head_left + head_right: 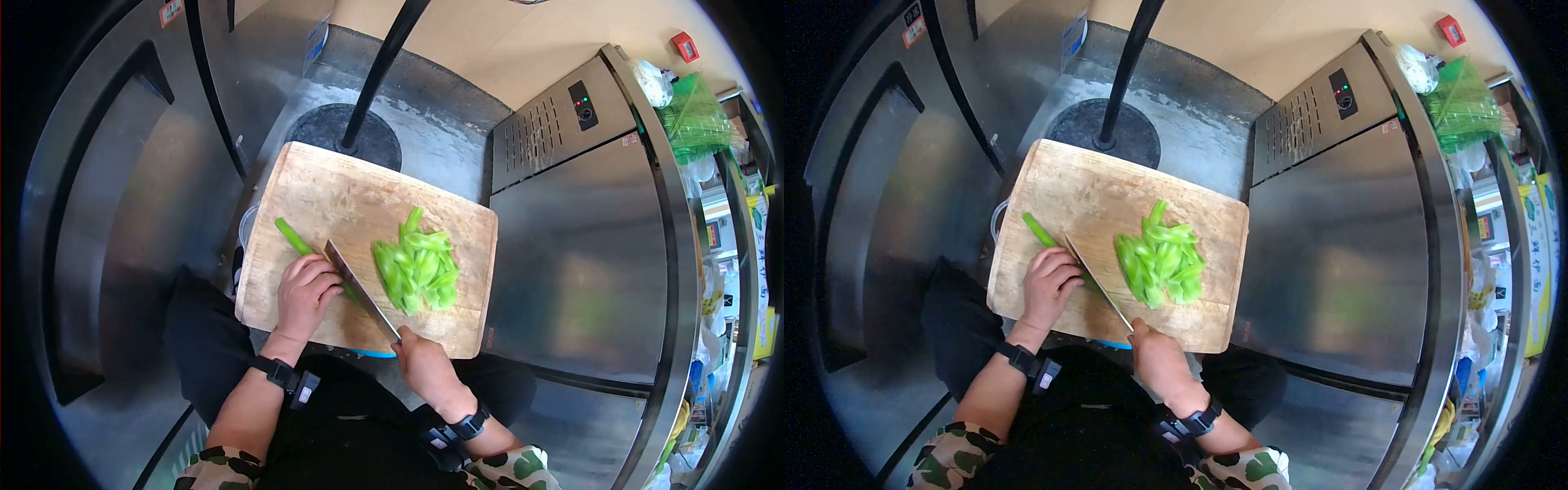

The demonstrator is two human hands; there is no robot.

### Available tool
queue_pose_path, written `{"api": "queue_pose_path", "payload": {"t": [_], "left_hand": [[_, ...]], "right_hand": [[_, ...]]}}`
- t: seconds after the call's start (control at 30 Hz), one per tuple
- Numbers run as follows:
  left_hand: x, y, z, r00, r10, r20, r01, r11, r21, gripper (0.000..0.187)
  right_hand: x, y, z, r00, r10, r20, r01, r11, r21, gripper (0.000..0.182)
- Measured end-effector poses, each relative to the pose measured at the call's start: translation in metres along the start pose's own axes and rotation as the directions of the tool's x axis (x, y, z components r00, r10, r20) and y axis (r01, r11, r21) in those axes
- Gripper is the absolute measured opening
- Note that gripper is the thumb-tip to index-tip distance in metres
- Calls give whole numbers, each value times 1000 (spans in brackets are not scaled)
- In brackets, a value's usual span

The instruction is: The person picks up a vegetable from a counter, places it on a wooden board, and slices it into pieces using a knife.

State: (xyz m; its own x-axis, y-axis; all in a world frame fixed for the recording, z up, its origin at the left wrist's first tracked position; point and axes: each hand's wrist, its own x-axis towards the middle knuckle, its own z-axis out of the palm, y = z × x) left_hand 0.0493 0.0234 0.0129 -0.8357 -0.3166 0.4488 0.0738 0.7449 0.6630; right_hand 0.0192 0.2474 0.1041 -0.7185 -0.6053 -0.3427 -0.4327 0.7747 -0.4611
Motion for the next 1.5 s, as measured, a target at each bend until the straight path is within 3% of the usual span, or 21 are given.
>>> {"api": "queue_pose_path", "payload": {"t": [0.37, 0.77, 1.07, 1.17, 1.27, 1.37, 1.5], "left_hand": [[-2, -4, -2, 1000, -24, -17, 22, 997, -69, 18], [-2, -5, 1, 999, -21, -31, 19, 998, -59, 15], [-1, -6, 2, 1000, -6, -25, 5, 999, -32, 16], [-1, -2, -3, 999, -22, -28, 20, 998, -52, 18], [1, 0, -3, 997, -61, -48, 57, 995, -78, 20], [1, 0, -7, 995, -79, -55, 74, 993, -87, 18], [0, -2, -4, 995, -73, -63, 67, 994, -87, 17]], "right_hand": [[21, -4, 2, 989, -8, -145, 25, 993, 117, 15], [8, -15, -7, 1000, -2, 17, 3, 998, -56, 15], [36, -10, 20, 997, -29, -71, 27, 999, -28, 16], [43, -12, 11, 1000, -2, -23, 1, 999, -44, 15], [39, 1, 17, 990, -46, -134, 55, 996, 65, 16], [27, -11, 4, 991, -17, -135, 32, 994, 106, 16], [16, -16, -2, 998, -33, -51, 33, 999, -5, 16]]}}
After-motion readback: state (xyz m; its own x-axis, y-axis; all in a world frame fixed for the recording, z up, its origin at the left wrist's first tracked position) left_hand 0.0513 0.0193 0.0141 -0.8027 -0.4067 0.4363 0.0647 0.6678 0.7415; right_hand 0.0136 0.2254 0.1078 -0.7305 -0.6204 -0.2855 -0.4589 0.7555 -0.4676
